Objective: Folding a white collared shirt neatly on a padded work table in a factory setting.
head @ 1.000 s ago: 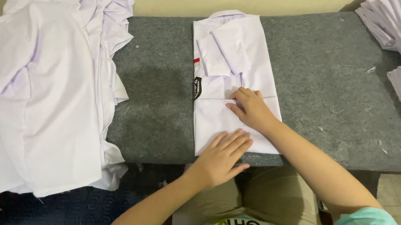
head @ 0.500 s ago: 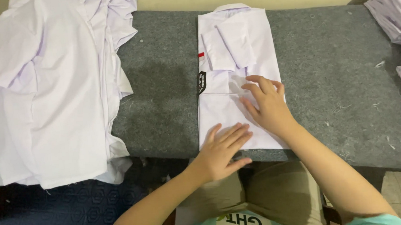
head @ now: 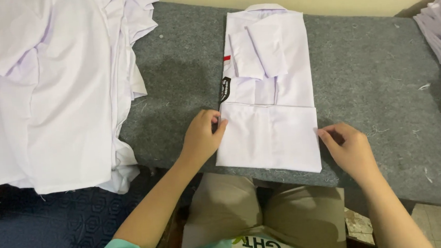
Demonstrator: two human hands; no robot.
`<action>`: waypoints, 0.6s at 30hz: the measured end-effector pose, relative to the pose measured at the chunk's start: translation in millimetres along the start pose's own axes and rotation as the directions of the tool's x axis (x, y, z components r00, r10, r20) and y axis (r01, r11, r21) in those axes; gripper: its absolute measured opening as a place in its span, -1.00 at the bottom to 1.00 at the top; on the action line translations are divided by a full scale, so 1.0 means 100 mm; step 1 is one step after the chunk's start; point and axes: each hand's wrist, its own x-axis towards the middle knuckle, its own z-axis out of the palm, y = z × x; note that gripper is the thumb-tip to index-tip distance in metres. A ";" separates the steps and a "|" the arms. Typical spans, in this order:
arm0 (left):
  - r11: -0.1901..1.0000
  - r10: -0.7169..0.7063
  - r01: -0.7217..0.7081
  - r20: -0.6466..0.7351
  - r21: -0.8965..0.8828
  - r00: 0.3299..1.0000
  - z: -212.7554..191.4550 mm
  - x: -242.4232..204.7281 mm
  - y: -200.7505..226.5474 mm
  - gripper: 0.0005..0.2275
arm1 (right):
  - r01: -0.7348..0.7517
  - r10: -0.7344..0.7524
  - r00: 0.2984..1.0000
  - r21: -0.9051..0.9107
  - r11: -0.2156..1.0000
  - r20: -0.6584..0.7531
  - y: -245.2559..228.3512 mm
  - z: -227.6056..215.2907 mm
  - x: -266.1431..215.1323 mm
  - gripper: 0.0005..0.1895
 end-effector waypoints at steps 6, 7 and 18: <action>0.990 -0.131 0.126 -0.088 -0.056 0.987 0.12 0.31 -0.04 -0.84 | -0.023 0.031 0.998 0.157 0.987 -0.050 -0.03 0.11 0.22 -0.84; 0.990 -0.131 0.127 -0.088 -0.057 0.987 0.13 0.31 -0.01 -0.84 | -0.023 0.031 0.998 0.156 0.987 -0.049 -0.01 0.12 0.25 -0.84; 0.903 -0.356 0.356 0.045 -0.242 0.933 -0.05 0.37 0.18 -0.76 | -0.118 0.138 0.989 0.260 0.958 -0.058 -0.13 0.18 0.34 -0.71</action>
